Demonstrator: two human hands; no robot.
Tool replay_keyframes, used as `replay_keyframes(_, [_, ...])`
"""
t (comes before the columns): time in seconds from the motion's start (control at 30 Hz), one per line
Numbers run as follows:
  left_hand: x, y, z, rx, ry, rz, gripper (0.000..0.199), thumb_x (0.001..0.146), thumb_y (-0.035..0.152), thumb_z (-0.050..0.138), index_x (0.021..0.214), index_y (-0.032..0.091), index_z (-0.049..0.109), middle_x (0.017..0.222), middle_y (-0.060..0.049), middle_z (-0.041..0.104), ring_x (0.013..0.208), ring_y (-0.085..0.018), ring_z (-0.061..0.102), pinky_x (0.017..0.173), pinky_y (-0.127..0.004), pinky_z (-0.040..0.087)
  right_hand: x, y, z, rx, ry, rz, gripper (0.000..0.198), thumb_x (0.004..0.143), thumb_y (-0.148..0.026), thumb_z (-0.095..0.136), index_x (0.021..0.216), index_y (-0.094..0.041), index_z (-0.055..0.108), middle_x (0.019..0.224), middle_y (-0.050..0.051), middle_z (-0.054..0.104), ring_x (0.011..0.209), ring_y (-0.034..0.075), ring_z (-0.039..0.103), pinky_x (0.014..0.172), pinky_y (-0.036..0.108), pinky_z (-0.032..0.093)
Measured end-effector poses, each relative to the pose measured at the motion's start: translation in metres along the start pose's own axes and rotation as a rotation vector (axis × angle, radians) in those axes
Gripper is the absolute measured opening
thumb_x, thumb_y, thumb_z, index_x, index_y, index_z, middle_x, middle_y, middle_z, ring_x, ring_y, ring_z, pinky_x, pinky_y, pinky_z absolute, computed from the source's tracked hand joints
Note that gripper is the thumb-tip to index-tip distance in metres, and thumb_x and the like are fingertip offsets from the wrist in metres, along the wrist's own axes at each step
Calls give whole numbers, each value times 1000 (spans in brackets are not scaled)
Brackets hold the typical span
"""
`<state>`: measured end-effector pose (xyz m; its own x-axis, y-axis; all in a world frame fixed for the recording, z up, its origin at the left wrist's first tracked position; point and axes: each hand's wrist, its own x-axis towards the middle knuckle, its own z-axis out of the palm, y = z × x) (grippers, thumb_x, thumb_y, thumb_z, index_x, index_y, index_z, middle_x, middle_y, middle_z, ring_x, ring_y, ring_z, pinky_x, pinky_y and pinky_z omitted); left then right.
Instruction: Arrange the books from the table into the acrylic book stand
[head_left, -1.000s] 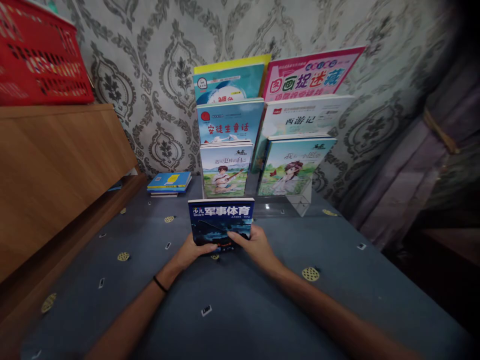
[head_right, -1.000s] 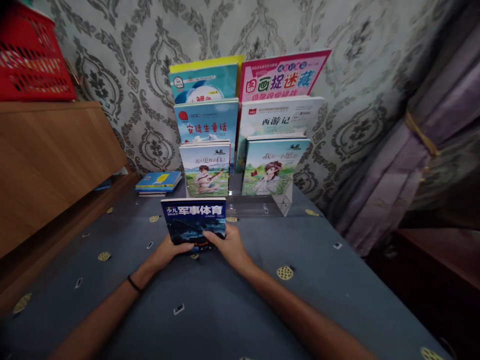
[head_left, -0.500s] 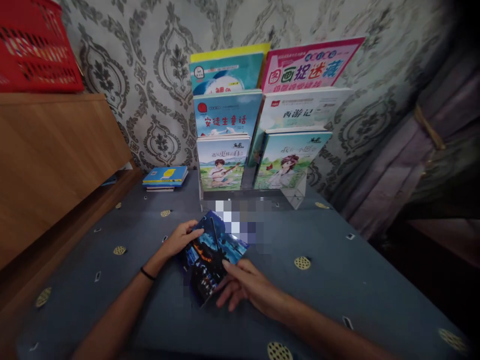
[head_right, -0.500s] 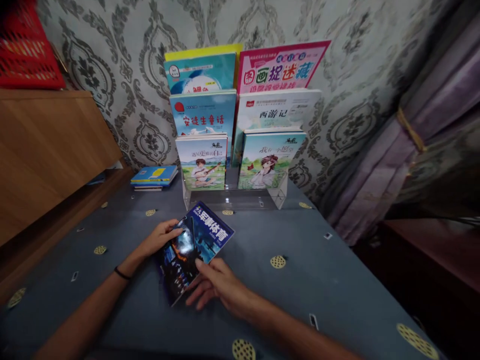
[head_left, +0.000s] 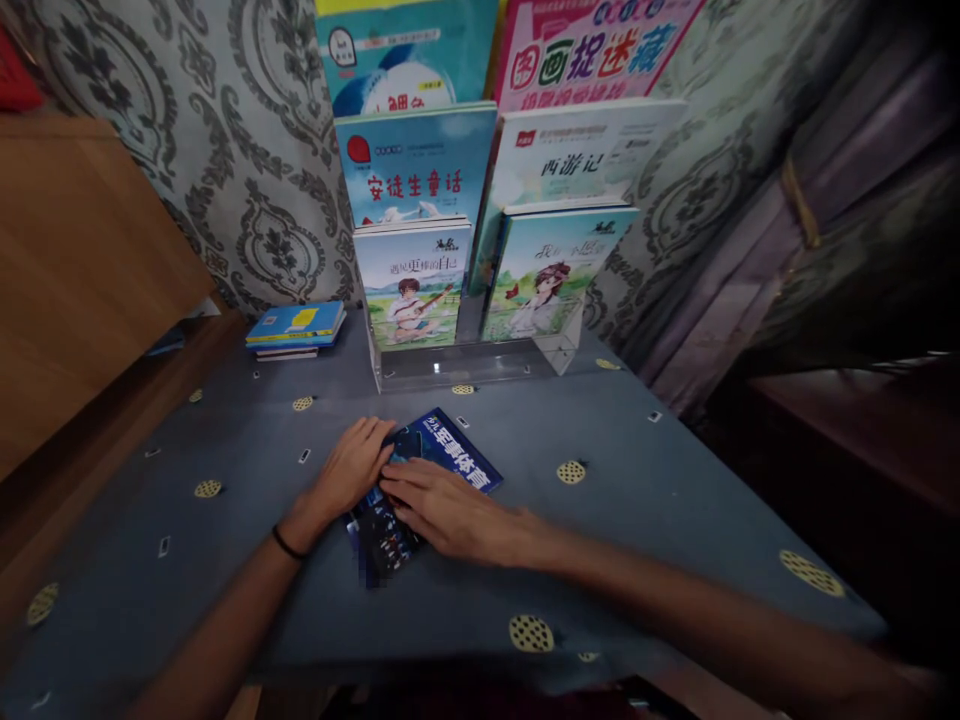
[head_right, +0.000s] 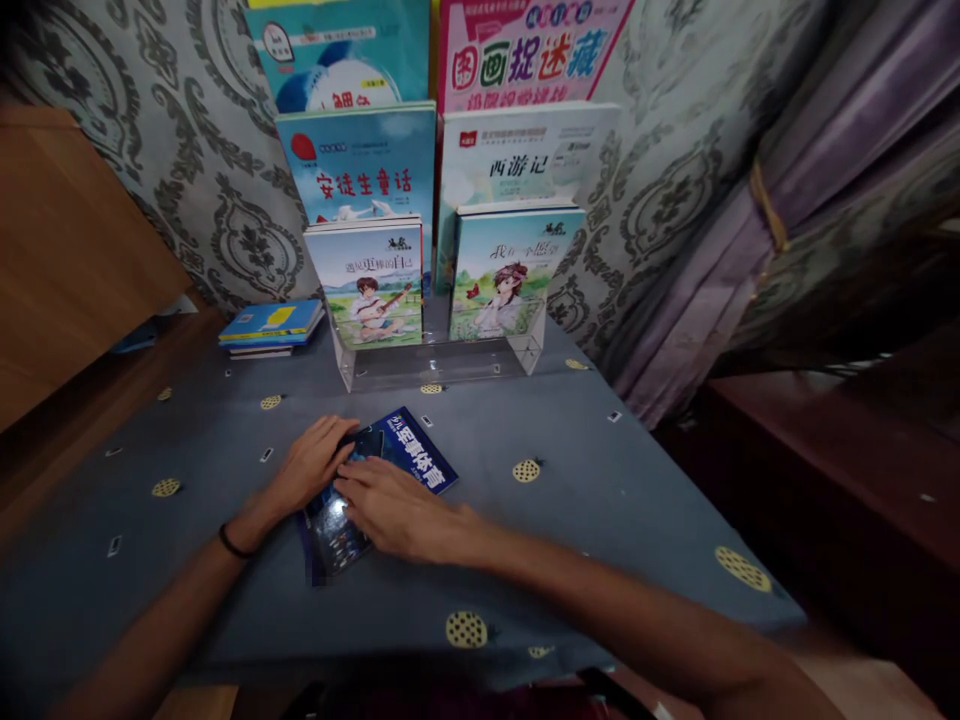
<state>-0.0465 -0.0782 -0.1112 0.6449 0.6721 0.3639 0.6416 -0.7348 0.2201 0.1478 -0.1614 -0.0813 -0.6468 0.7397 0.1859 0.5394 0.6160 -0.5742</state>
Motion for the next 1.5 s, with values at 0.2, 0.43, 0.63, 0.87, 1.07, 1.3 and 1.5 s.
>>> replay_keyframes(0.2, [-2,-4,8,-41,43,-29,42,95,7,32,131,16,51,108,-10,66,100,-22,61,96,-44,50,18,47,15,-187,-92,-119,43,102,-23,42,142,-10,51,150,16,51,145,21,39,123,43,29])
replay_keyframes(0.43, [-2,-4,8,-56,44,-50,41,96,9,33,131,17,52,111,-10,66,104,-23,61,101,-47,48,22,68,1,-236,-6,-39,49,101,-34,48,147,-16,47,156,14,43,147,24,36,121,47,32])
replay_keyframes(0.63, [0,-3,6,-50,37,-64,37,96,11,35,128,17,54,107,-9,66,100,-23,60,99,-47,48,15,97,-14,-260,55,91,56,102,-43,43,149,-14,43,156,17,42,148,29,33,120,56,29])
replay_keyframes(0.87, [2,0,0,6,-28,-33,33,100,15,34,124,16,58,104,-9,63,97,-22,57,92,-41,50,1,125,-36,-128,-6,54,50,106,-37,30,150,-18,43,158,11,40,148,22,33,123,52,24])
replay_keyframes(1.07, [7,5,0,148,-98,48,38,103,33,40,134,22,57,123,-13,58,112,-27,52,92,-44,49,-1,144,-40,-39,59,-21,44,105,-33,35,145,-24,50,154,8,47,146,22,37,121,52,27])
replay_keyframes(1.3, [31,37,5,241,-175,211,41,102,40,42,138,26,57,125,-15,53,114,-30,46,96,-50,44,0,148,-37,-29,73,-44,43,103,-22,39,144,-23,51,152,7,50,146,19,36,120,51,28])
replay_keyframes(1.5, [46,73,19,129,-251,376,40,103,39,39,139,32,56,115,-10,51,105,-25,45,95,-45,43,1,145,-39,-53,51,-28,43,102,-21,41,144,-16,50,150,11,51,147,21,36,121,49,28])
